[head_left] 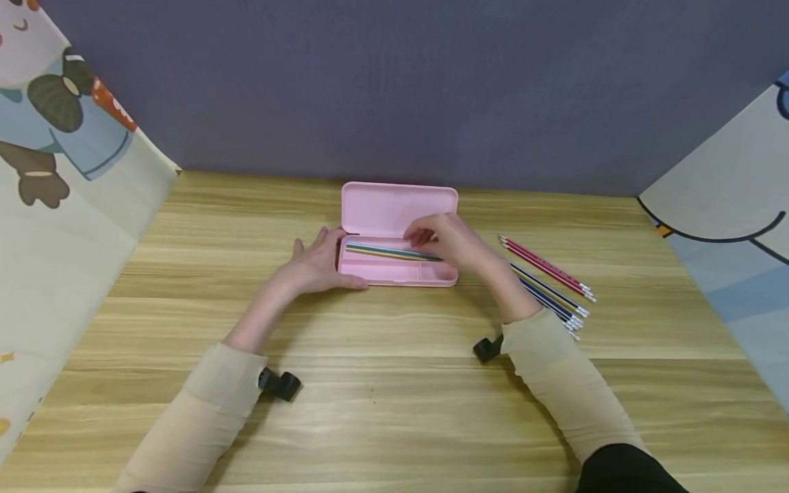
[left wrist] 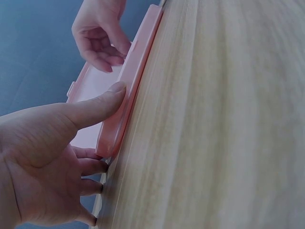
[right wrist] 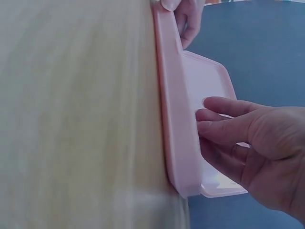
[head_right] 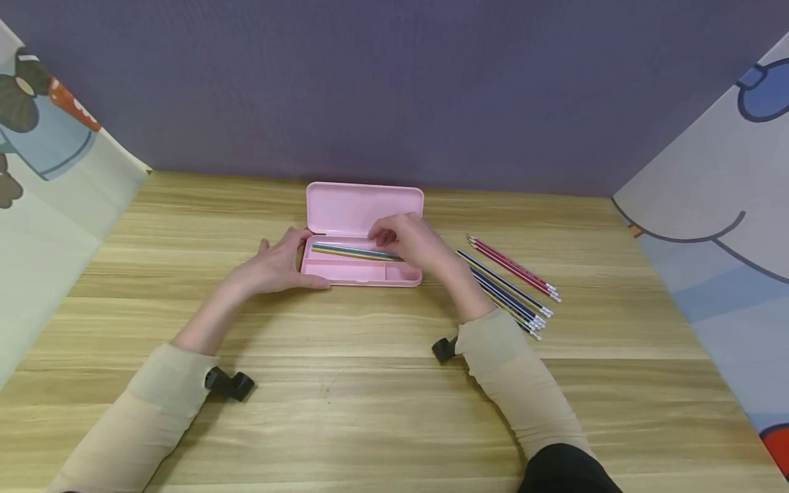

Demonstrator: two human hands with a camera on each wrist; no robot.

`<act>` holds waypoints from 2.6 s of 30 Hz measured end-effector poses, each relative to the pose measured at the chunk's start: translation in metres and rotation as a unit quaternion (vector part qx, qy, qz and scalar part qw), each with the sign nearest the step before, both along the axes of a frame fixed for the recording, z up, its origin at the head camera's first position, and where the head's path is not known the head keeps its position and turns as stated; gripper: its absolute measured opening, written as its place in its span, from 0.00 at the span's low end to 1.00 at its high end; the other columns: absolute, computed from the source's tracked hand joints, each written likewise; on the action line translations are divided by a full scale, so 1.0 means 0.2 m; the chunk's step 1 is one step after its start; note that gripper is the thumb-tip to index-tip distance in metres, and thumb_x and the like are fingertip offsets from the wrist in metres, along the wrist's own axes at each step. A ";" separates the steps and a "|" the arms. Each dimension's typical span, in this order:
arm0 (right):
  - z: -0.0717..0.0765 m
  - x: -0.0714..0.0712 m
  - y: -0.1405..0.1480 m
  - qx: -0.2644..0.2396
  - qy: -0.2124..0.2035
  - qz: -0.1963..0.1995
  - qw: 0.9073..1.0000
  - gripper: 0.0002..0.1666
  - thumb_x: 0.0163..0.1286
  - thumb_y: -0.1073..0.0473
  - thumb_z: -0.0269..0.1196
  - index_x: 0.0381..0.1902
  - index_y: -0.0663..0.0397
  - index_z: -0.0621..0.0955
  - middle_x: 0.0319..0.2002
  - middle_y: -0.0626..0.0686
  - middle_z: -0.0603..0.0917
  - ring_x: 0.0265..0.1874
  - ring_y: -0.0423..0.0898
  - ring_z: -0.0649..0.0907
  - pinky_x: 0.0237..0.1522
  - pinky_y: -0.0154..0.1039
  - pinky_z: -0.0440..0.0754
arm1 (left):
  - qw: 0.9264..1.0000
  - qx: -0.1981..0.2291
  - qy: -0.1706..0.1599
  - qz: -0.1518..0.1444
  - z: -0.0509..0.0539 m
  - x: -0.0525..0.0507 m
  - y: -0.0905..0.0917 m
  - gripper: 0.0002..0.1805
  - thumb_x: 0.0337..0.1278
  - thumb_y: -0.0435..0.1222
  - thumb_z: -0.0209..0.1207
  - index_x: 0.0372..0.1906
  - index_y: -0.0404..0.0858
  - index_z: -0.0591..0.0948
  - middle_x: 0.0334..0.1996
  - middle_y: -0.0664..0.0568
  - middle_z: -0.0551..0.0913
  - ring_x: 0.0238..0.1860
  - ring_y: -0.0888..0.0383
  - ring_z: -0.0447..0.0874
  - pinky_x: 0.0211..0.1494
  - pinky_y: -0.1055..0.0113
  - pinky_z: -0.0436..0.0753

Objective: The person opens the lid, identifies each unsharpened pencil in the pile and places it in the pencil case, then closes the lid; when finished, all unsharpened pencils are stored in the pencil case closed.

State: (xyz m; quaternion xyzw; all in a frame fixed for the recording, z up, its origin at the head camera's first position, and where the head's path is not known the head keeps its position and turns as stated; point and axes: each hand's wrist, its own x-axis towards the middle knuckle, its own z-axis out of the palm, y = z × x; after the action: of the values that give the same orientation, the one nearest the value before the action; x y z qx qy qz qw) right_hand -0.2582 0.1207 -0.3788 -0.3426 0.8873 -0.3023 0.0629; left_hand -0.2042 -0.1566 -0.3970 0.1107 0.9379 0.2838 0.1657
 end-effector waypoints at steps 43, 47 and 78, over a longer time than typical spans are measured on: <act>0.00 0.24 0.95 0.000 -0.094 -0.082 0.992 0.42 0.65 0.68 0.71 0.74 0.59 0.67 0.56 0.64 0.83 0.48 0.44 0.85 0.47 0.28 0.85 | 1.000 -0.002 -0.004 0.000 0.01 0.01 0.00 0.58 0.51 0.57 0.73 0.79 0.39 0.54 0.82 0.36 0.54 0.85 0.38 0.35 0.80 0.27 0.30; -0.02 0.24 0.97 0.003 -0.103 -0.078 0.992 0.42 0.65 0.68 0.71 0.75 0.58 0.67 0.56 0.64 0.82 0.48 0.44 0.85 0.46 0.29 0.86 | 1.000 -0.002 -0.005 0.000 0.01 0.01 0.00 0.58 0.51 0.57 0.73 0.79 0.39 0.54 0.82 0.35 0.54 0.85 0.37 0.35 0.80 0.27 0.30; -0.02 0.26 1.00 0.074 -0.127 -0.130 0.981 0.30 0.66 0.70 0.69 0.67 0.60 0.79 0.50 0.59 0.85 0.40 0.36 0.82 0.39 0.30 0.84 | 1.000 -0.003 -0.005 -0.004 0.01 0.01 0.01 0.58 0.52 0.57 0.73 0.80 0.39 0.54 0.82 0.37 0.54 0.85 0.38 0.35 0.80 0.28 0.30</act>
State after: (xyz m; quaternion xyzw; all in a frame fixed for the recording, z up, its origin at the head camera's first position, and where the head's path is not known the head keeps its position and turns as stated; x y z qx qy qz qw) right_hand -0.2068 0.3205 -0.3829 -0.1773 0.9291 -0.2826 0.1598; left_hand -0.2018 -0.1555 -0.3946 0.1121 0.9375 0.2809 0.1720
